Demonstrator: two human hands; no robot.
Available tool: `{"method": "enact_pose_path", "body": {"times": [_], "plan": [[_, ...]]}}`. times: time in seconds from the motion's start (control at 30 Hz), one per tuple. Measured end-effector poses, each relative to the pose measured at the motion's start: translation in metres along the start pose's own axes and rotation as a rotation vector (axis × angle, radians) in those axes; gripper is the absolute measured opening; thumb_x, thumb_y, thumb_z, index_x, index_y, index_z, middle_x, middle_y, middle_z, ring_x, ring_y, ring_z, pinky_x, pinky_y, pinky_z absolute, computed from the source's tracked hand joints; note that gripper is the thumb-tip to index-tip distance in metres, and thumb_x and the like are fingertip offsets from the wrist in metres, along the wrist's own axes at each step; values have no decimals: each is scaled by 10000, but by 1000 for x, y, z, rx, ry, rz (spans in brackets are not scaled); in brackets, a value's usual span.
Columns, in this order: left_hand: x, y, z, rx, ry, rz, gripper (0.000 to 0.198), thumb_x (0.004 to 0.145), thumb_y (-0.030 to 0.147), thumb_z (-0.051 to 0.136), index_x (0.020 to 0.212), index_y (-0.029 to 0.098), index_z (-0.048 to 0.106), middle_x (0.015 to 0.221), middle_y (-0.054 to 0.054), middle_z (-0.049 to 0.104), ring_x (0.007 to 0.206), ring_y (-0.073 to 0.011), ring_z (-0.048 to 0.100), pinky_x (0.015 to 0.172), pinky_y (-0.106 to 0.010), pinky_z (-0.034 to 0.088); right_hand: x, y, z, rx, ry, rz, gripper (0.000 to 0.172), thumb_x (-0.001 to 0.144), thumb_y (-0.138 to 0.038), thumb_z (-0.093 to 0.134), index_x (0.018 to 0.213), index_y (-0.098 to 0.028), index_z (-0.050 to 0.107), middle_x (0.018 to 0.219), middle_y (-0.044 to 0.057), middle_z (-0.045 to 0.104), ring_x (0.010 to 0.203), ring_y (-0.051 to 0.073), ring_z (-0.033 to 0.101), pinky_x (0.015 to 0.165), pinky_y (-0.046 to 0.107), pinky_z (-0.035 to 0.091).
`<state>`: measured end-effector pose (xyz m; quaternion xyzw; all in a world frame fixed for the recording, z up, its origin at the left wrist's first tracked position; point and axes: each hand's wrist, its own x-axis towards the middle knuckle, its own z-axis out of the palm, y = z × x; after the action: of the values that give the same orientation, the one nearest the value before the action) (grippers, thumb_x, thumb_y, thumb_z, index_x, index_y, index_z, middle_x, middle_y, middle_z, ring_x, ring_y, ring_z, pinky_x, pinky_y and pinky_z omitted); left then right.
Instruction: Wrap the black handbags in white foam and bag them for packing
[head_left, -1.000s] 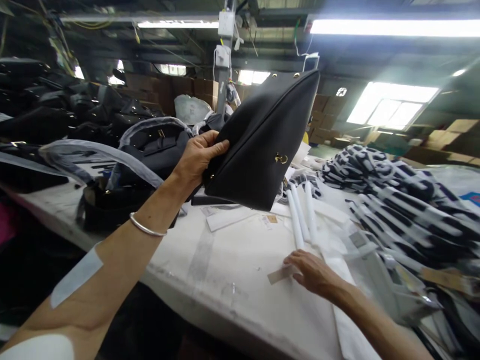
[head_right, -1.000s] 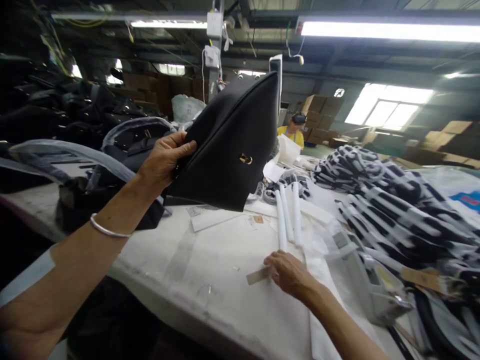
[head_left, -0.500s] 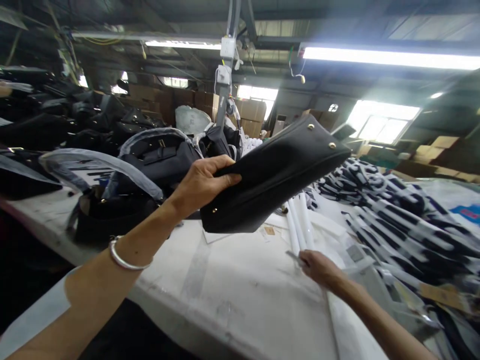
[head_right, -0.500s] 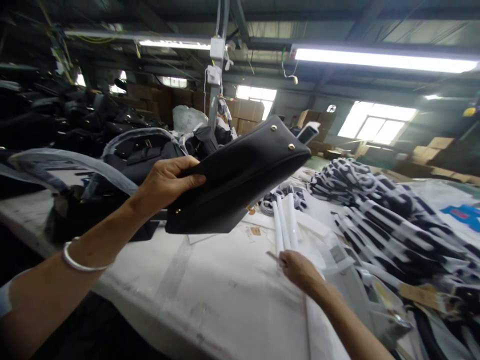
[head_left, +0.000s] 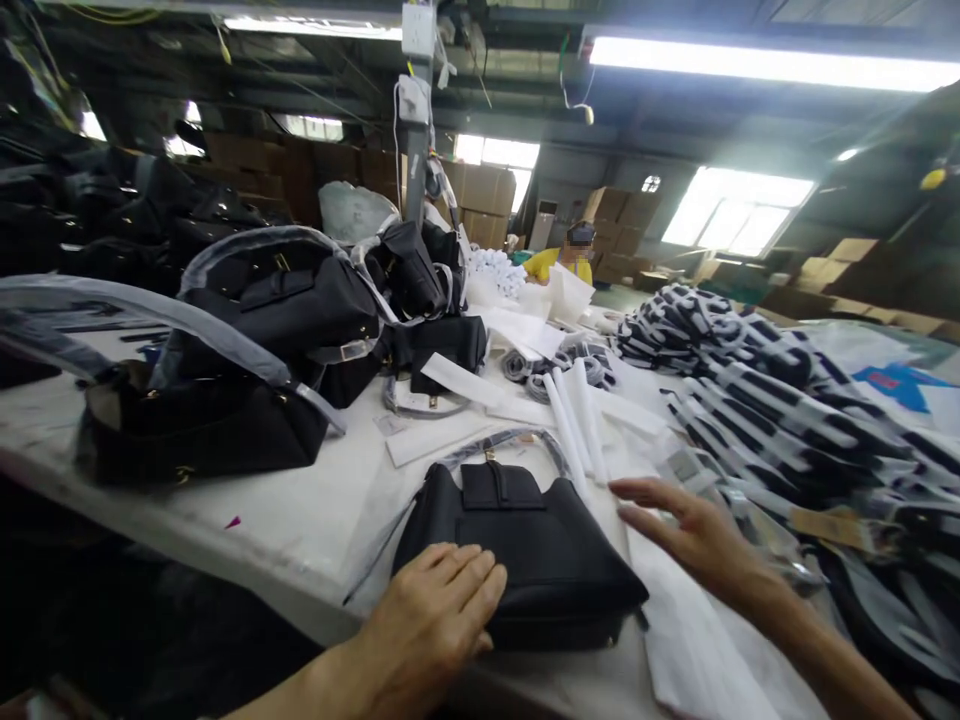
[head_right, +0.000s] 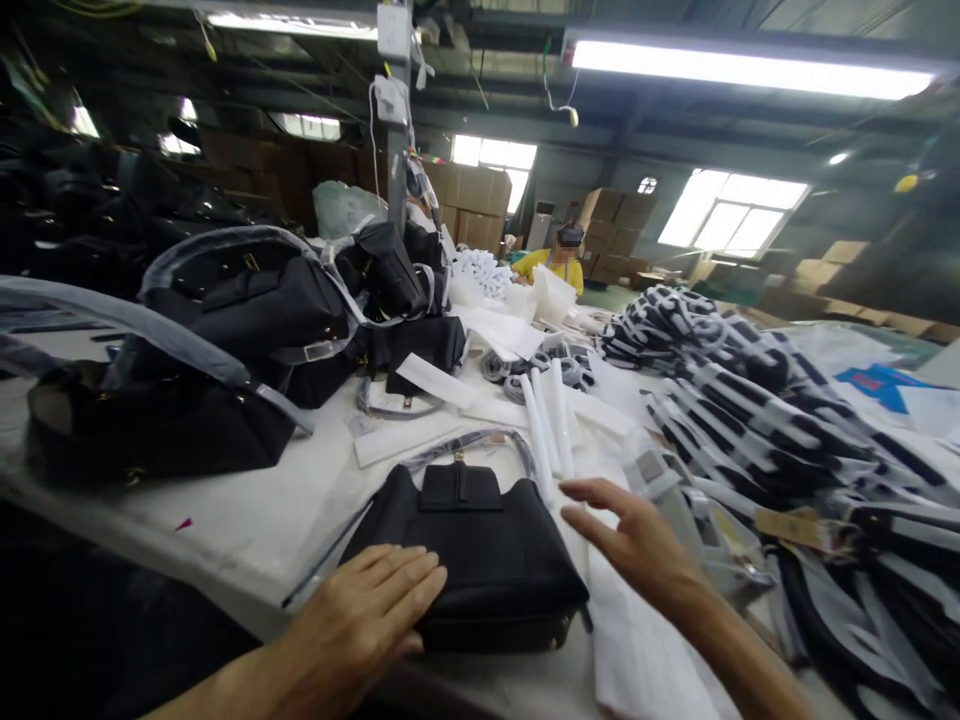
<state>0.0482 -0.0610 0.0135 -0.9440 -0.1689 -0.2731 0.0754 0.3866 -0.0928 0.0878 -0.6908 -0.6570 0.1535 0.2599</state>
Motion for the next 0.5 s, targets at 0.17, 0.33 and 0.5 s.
{"method": "enact_pose_path", "body": {"times": [0.17,0.33,0.5], "plan": [[-2,-1,-4,70,60,-13,360,981,147,398,1307,124,548,1244,-86,681,1136,-212,640,966,-350,489,-38,-38,39,-102,-224,-333,679,698,-446,821,1332,-307,620,1384,97,600,1272,337,557,1080,471,447],[-7,2,11,42,121,-42,362,984,167,387,1301,117,554,1247,-95,682,1141,-208,645,974,-333,501,-38,-38,81,-271,-234,-444,735,687,-144,730,1399,-209,560,1421,130,551,1290,344,541,1098,498,438],[-10,-5,-4,-46,55,-119,412,981,308,481,1366,161,491,1321,-107,633,1220,-232,593,1042,-384,481,-32,-34,90,-366,-181,-552,689,689,-120,660,1370,-190,580,1382,119,593,1225,325,600,1018,446,514]]}}
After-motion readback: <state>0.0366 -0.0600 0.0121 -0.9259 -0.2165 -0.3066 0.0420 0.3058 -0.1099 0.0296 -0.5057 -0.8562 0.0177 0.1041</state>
